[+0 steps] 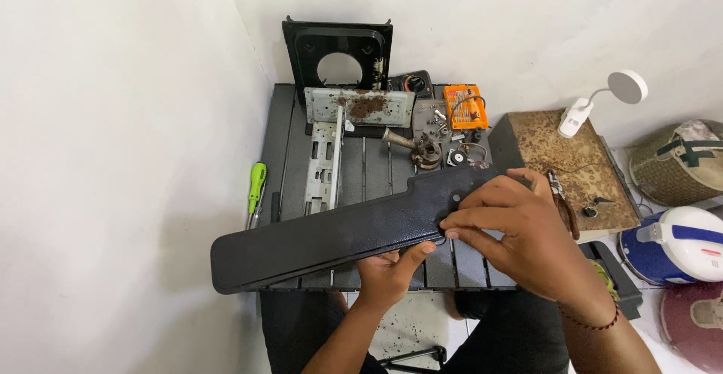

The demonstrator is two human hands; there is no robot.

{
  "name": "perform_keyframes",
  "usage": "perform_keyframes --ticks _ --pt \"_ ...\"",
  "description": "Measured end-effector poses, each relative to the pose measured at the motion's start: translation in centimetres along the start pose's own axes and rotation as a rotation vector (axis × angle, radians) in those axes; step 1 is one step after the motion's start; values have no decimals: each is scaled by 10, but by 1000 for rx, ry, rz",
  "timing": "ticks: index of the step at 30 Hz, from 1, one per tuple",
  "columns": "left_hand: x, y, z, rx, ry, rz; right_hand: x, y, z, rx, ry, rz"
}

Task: The person assembles a black plastic frame and a white metal component on a workbench. They use a screwdriver to tighten screws on the frame, then position the metal part inside the frame and secure it with additional screws.

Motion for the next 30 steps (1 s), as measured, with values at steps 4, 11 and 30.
perform_keyframes --ticks 4,11,30 --pt "-2 2 -1 58 -99 23 -1 0 -1 -19 -18 22" --pt "-2 0 6 52 -105 12 -1 1 12 82 -225 -40" --pt "2 -4 14 102 -62 -21 0 1 4 97 -93 -31"
Point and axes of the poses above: each hand's wrist, its own y-axis towards the middle knuckle, its own x-axis out of the back of the hand, z = x × y, the point moved 3 cm from there along y, towards the middle knuckle, and after that the axes turned 2 degrees about y, right-handed, at the moved point
